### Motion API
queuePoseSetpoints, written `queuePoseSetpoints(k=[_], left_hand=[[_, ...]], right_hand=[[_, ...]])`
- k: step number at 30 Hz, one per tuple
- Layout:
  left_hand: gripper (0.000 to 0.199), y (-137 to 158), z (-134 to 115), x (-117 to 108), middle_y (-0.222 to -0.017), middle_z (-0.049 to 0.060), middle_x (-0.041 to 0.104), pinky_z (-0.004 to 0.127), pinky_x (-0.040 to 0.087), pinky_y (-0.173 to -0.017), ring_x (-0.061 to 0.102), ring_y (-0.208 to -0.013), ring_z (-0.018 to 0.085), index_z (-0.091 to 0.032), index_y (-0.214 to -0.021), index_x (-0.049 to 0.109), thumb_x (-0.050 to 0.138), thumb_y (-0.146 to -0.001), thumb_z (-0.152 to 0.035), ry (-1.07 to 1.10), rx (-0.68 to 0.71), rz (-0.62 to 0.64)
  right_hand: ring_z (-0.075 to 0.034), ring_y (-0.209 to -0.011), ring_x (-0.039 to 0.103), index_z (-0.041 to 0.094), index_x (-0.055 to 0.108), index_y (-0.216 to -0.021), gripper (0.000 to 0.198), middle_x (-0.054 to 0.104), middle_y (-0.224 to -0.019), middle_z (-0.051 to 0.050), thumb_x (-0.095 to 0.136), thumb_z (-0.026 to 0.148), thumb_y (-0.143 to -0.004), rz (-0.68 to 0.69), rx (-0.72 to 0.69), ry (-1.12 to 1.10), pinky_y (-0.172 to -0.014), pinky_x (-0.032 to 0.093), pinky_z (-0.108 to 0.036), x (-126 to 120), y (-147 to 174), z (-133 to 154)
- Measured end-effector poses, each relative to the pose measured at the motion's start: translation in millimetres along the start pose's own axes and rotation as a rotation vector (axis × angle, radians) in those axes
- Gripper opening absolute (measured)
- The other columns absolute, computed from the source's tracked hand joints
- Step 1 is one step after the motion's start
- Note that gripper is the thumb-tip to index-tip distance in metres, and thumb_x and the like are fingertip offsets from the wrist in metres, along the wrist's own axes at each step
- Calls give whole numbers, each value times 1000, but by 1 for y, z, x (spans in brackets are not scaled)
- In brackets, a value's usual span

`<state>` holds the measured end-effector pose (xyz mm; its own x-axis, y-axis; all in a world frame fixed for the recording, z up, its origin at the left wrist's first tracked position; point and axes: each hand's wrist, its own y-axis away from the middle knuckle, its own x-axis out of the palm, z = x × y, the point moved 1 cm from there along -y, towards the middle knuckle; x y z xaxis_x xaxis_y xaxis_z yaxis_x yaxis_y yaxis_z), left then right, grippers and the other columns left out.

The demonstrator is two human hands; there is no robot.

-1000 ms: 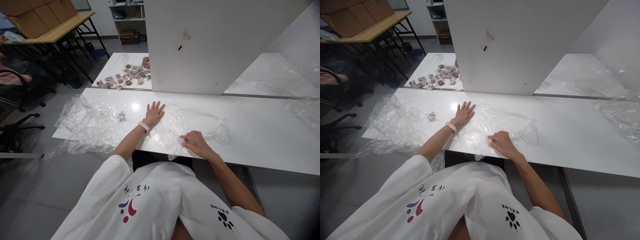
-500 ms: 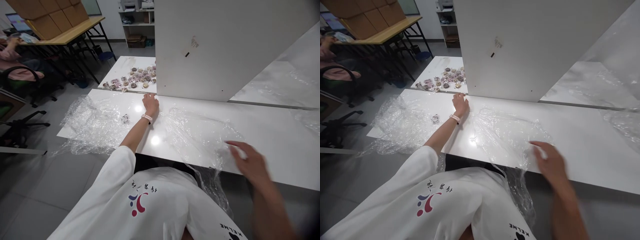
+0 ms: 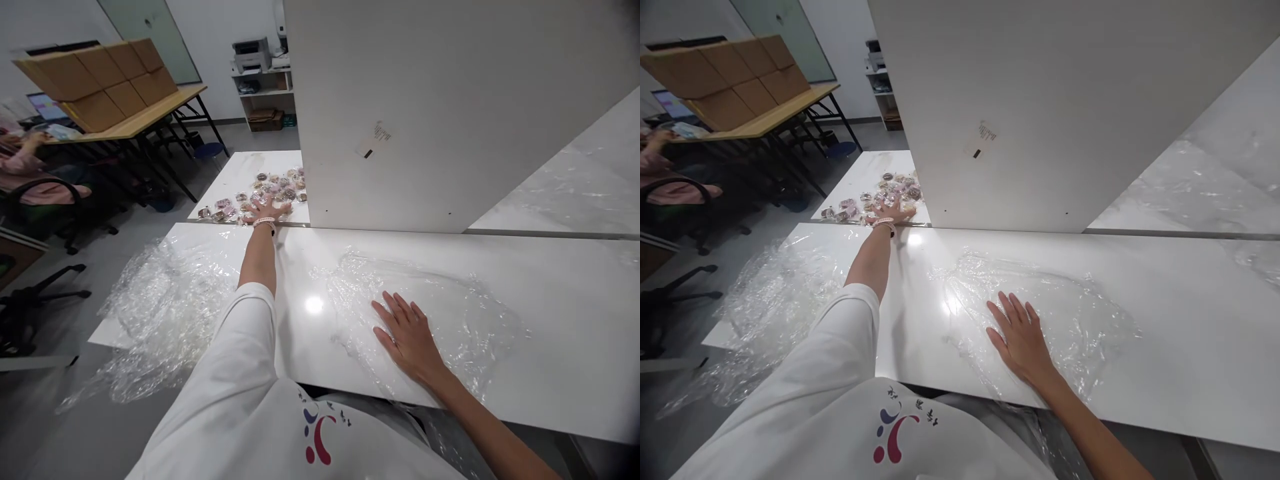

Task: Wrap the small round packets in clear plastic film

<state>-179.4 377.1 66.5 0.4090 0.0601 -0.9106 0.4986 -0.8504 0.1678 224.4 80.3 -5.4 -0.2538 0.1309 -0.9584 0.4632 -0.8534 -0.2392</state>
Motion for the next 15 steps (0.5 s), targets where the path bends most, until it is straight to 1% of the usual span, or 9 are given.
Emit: queuePoseSetpoints(k=[2, 4, 6, 8, 10, 11, 13, 15], left_hand=[[82, -3, -4, 13, -166, 17, 11, 75, 24, -106, 8, -146, 53, -22, -148, 43, 64, -81, -66, -28, 26, -2], [62, 5, -7, 28, -160, 16, 28, 71, 27, -106, 18, -144, 49, -24, -141, 50, 56, -89, -57, -40, 65, -85], [45, 17, -8, 41, -147, 16, 44, 65, 32, -105, 32, -138, 43, -24, -132, 55, 54, -93, -46, -24, 128, -186], [30, 28, -6, 49, -131, 16, 56, 57, 37, -102, 44, -128, 38, -22, -119, 60, 58, -91, -32, 42, 223, -260], [16, 34, -3, 49, -113, 14, 63, 47, 42, -96, 52, -116, 32, -20, -104, 62, 59, -88, -19, 166, 297, -282], [13, 36, -1, 46, -105, 12, 65, 43, 44, -92, 56, -109, 29, -19, -99, 62, 58, -88, -15, 227, 313, -285], [14, 42, 2, 35, -92, 8, 65, 34, 45, -82, 60, -94, 22, -19, -97, 61, 54, -89, -11, 316, 299, -306], [16, 56, 2, 20, -83, 3, 63, 28, 44, -73, 59, -81, 17, -19, -102, 60, 50, -92, -11, 436, 307, -381]], right_hand=[[-28, -150, 28, 29, 41, -151, 50, 36, -160, -6, 42, 40, -102, -5, 2, 14, -118, 25, -54, 0, 0, 0], [-29, -150, 27, 29, 41, -151, 50, 36, -160, -6, 42, 40, -102, -10, 2, 17, -118, 25, -54, -1, 0, 1], [-29, -149, 28, 30, 40, -152, 51, 36, -160, -6, 42, 40, -102, -14, 0, 17, -118, 26, -54, -1, 0, 1], [-29, -149, 29, 30, 40, -152, 51, 37, -160, -6, 41, 40, -102, -18, -3, 18, -118, 26, -54, 0, 0, 1], [-29, -149, 29, 29, 41, -151, 50, 38, -159, -7, 41, 41, -102, -22, -8, 17, -118, 26, -54, 1, 0, 1], [-29, -149, 29, 29, 42, -151, 50, 38, -159, -7, 40, 41, -103, -24, -8, 16, -118, 26, -55, 2, 0, 0], [-29, -149, 29, 28, 43, -150, 49, 38, -159, -8, 39, 42, -103, -24, -1, 12, -118, 27, -55, 3, 0, 0], [-30, -150, 27, 28, 43, -150, 49, 37, -160, -8, 38, 43, -103, -16, 7, -1, -118, 26, -56, 3, 0, 1]])
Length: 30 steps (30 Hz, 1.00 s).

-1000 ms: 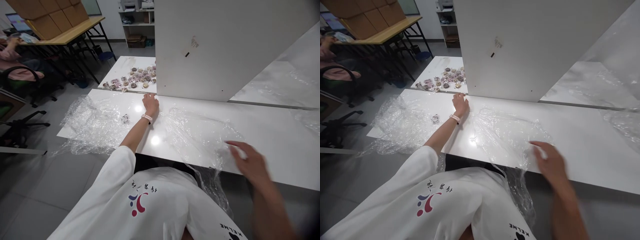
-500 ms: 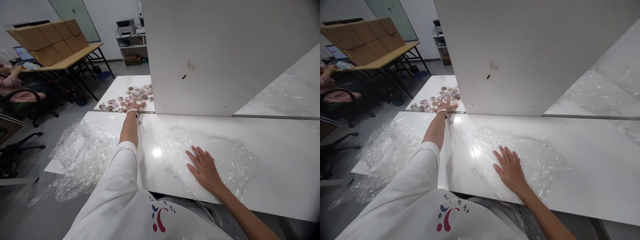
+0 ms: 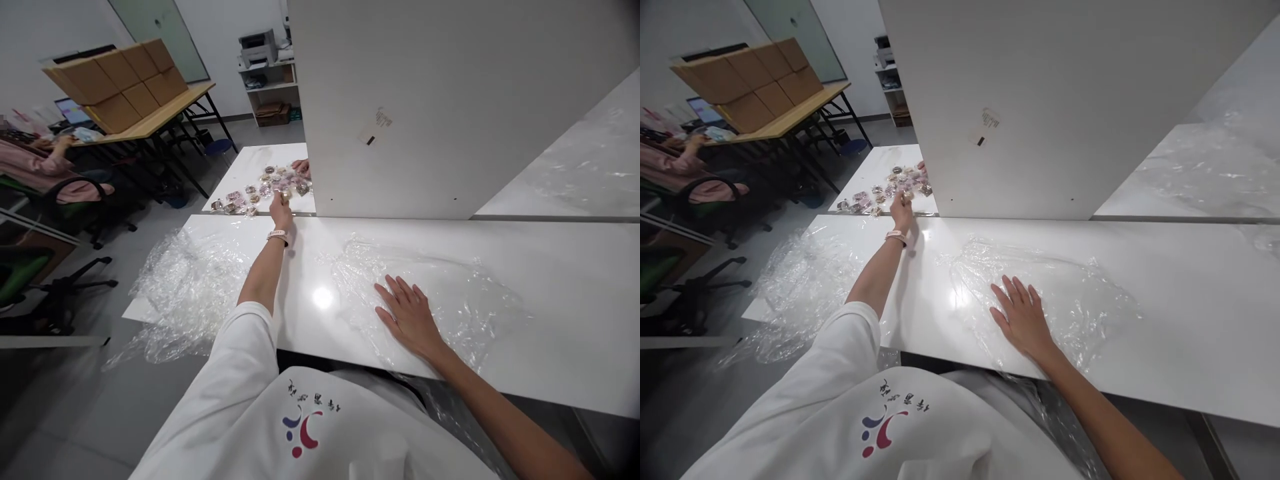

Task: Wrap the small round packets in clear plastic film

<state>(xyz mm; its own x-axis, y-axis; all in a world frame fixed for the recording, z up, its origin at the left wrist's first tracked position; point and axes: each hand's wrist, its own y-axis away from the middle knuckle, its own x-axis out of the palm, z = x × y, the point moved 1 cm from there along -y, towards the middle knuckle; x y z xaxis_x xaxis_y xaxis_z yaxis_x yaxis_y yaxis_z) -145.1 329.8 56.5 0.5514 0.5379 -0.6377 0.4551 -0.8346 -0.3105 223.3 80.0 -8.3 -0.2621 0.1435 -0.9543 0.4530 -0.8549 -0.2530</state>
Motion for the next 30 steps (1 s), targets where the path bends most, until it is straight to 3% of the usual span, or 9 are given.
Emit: queuePoseSetpoints(k=[4, 7, 10, 13, 15, 17, 23, 27, 30], left_hand=[[18, 66, -45, -27, -79, -2, 60, 25, 45, -66, 56, -69, 12, -23, -108, 59, 52, -93, -15, 379, 302, -81], [23, 167, -83, -26, -90, 2, 65, 27, 50, -69, 61, -77, 13, -25, -115, 58, 46, -97, -15, 415, 549, 140], [28, 272, -101, -9, -106, 9, 67, 37, 55, -84, 64, -101, 19, -21, -112, 60, 37, -98, -11, 254, 677, 440], [46, 332, -102, -2, -150, 16, 44, 53, 44, -108, 40, -142, 31, -23, -136, 49, 39, -94, -7, 80, 737, 697], [63, 340, -95, -12, -166, 14, 14, 58, 30, -118, 14, -154, 32, -28, -152, 29, 43, -93, -11, 55, 754, 765], [73, 331, -84, -32, -168, 12, 0, 60, 22, -121, 2, -156, 32, -29, -158, 15, 50, -95, -22, 29, 737, 800], [63, 310, -35, -91, -155, 12, 42, 59, 19, -122, 31, -148, 32, -25, -140, 45, 62, -89, -57, -131, 774, 903], [30, 330, -16, -110, -133, 11, 61, 48, 43, -105, 52, -125, 27, -22, -113, 60, 62, -92, -44, -103, 748, 783], [22, 343, -12, -118, -119, 9, 65, 45, 49, -91, 57, -109, 26, -23, -112, 60, 63, -93, -35, -58, 686, 706]], right_hand=[[-30, -151, 23, 28, 43, -150, 50, 35, -161, -6, 38, 44, -103, 27, -1, -141, -121, 22, -57, -2, -1, 2], [-28, -147, 34, 29, 49, -145, 48, 44, -155, -5, 38, 46, -102, -21, 87, -432, -120, 27, -55, -3, -4, -5], [-25, -130, 54, 28, 55, -137, 47, 56, -143, -8, 38, 51, -100, -297, 422, -860, -110, 43, -52, -5, -5, -23], [-24, -119, 62, 25, 58, -131, 49, 63, -132, -10, 41, 57, -97, -473, 660, -1172, -103, 50, -49, -13, -1, -38], [-24, -121, 60, 27, 60, -129, 48, 63, -133, -9, 46, 58, -96, -420, 635, -1141, -103, 49, -49, -27, 6, -38], [-25, -126, 56, 30, 61, -130, 44, 61, -136, -8, 49, 55, -96, -321, 491, -937, -106, 46, -50, -43, 18, -29], [-29, -144, 36, 31, 50, -145, 46, 43, -155, -6, 39, 46, -102, 55, 28, -412, -113, 37, -53, -45, 52, 6], [-25, -149, 28, 33, 43, -150, 49, 40, -158, -1, 25, 35, -105, 189, -124, -344, -115, 35, -49, -25, 36, 0], [-25, -149, 28, 33, 43, -149, 48, 38, -159, -2, 28, 40, -104, 216, -199, -364, -115, 35, -48, -31, 24, -1]])
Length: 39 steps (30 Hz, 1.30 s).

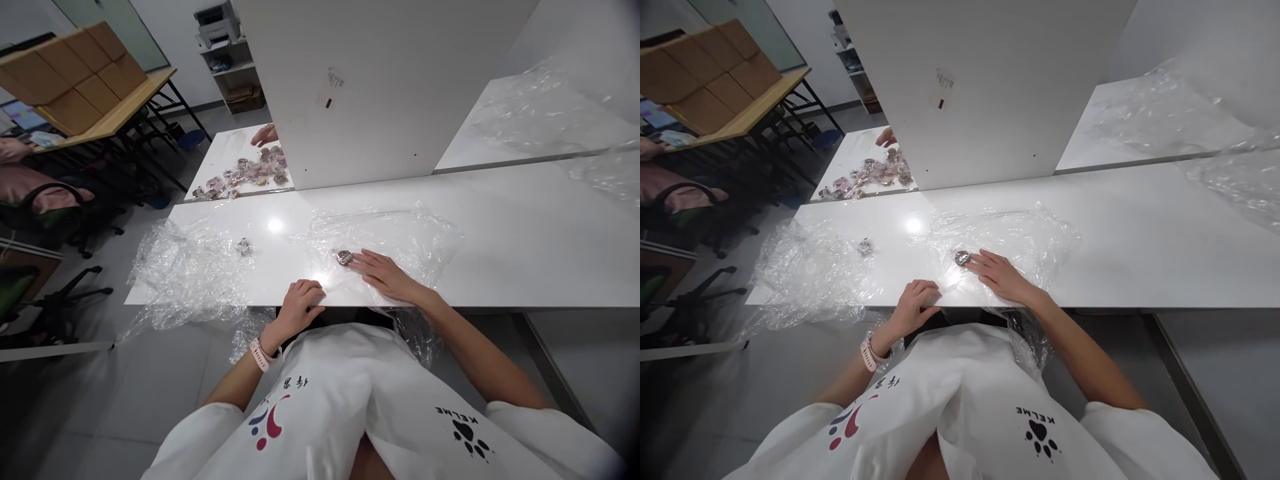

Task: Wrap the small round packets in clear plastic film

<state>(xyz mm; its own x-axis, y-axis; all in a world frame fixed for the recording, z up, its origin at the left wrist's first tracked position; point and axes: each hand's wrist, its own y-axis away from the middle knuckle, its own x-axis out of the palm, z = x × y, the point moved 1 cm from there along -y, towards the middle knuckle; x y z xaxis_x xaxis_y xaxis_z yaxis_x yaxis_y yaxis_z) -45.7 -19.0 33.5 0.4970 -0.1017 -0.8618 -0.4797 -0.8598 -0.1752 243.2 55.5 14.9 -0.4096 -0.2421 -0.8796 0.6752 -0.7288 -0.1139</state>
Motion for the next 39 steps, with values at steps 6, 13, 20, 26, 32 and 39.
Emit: queuePoseSetpoints(k=[6, 13, 20, 26, 32, 39], left_hand=[[26, -2, 5, -4, -114, 7, 65, 43, 53, -88, 58, -105, 25, -29, -118, 60, 61, -92, -30, 112, -78, -104], [16, -32, 3, -30, -110, 5, 68, 29, 53, -60, 66, -71, 14, -25, -92, 60, 49, -98, -35, 330, -250, -67], [7, -141, -9, -25, -82, 1, 69, 24, 52, -61, 70, -69, 13, -20, -88, 57, 54, -93, -22, 435, -216, -179], [24, -206, 7, 21, -79, 4, 69, 33, 52, -72, 67, -78, 20, -18, -84, 59, 47, -81, 3, 70, -196, -33], [36, -159, 22, 15, -133, 11, 61, 35, 53, -89, 66, -112, 19, -23, -128, 51, 43, -95, -13, 347, 41, 70], [22, -142, 17, 19, -125, 11, 66, 44, 48, -100, 62, -115, 24, -21, -113, 60, 57, -93, -30, 274, 128, 70]], right_hand=[[-32, -124, 51, 24, 58, -133, 48, 57, -137, -13, 53, 53, -95, -256, 104, 118, -99, 44, -46, 3, 37, 55], [-22, -86, 63, 23, 64, -91, 26, 70, -93, -7, 41, 31, -102, -411, 331, -132, -78, 48, -37, 10, 77, 73], [-18, -63, 65, 24, 64, -103, 27, 68, -75, 0, 55, 46, -90, -370, 730, -432, -62, 49, -30, -34, 61, 12], [-21, -73, 62, 23, 67, -102, 24, 70, -89, -5, 54, 23, -82, -351, 791, 77, -59, 40, -31, -39, 36, -30], [-27, -108, 59, 23, 68, -123, 48, 67, -121, -10, 40, 7, -88, -363, 340, 240, -85, 48, -41, -24, 48, -20], [-29, -123, 56, 21, 61, -127, 41, 63, -133, -11, 52, 46, -95, -377, 317, 117, -98, 44, -45, -2, 72, 9]])
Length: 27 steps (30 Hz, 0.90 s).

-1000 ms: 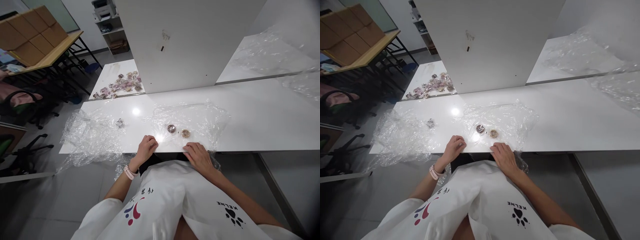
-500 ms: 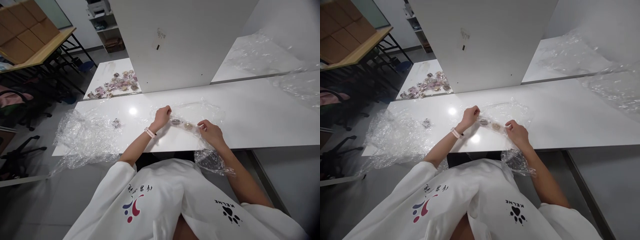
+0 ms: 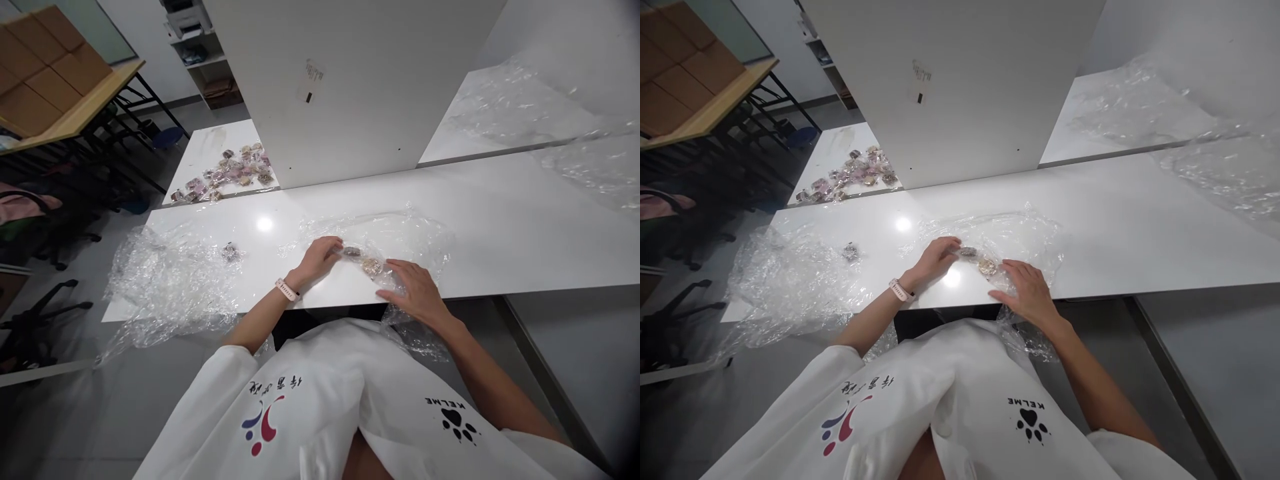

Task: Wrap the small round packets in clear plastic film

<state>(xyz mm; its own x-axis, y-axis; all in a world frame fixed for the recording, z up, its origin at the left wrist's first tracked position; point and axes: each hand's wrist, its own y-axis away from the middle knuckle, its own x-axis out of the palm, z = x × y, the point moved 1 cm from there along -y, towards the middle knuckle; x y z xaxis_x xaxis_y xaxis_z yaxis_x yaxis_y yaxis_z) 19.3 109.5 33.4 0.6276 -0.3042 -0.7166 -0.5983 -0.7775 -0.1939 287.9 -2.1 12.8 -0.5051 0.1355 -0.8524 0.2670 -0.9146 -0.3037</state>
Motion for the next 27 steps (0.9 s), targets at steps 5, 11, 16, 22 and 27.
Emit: queuePoseSetpoints(k=[5, 11, 16, 22, 27], left_hand=[[25, -3, -10, -9, -70, 1, 67, 32, 48, -71, 62, -66, 16, -21, -82, 59, 46, -98, -33, -57, -126, 62], [16, -6, -18, -14, -57, -4, 57, 26, 35, -51, 54, -51, 15, -23, -95, 57, 66, -87, -33, -103, -385, 197], [15, 7, -22, -10, -96, 5, 68, 29, 45, -64, 62, -75, 17, -22, -102, 57, 58, -95, -36, -239, -159, 11], [19, 39, -15, -7, -118, 9, 69, 40, 47, -93, 60, -111, 25, -22, -105, 63, 55, -97, -36, -132, 84, 73], [26, 0, -9, -8, -70, 1, 66, 29, 42, -60, 58, -62, 16, -21, -84, 62, 44, -100, -33, -94, -259, 37]], right_hand=[[-25, -101, 65, 24, 67, -92, 30, 72, -103, -7, 46, 44, -99, -25, 142, -116, -90, 47, -41, -10, 16, 9], [-22, -65, 60, 25, 69, -88, 36, 66, -69, -2, 54, 57, -91, 98, 473, -66, -64, 44, -35, -30, -6, -10], [-28, -108, 61, 21, 68, -113, 30, 70, -114, -11, 44, 32, -100, -125, 101, 119, -92, 42, -44, -25, -12, 3], [-28, -112, 60, 22, 67, -114, 35, 69, -121, -10, 46, 45, -99, -40, 8, -6, -94, 43, -42, -6, 11, -1], [-17, -63, 56, 21, 65, -76, 46, 64, -66, -2, 41, 55, -97, 188, 323, -299, -63, 42, -30, -22, -22, -19]])
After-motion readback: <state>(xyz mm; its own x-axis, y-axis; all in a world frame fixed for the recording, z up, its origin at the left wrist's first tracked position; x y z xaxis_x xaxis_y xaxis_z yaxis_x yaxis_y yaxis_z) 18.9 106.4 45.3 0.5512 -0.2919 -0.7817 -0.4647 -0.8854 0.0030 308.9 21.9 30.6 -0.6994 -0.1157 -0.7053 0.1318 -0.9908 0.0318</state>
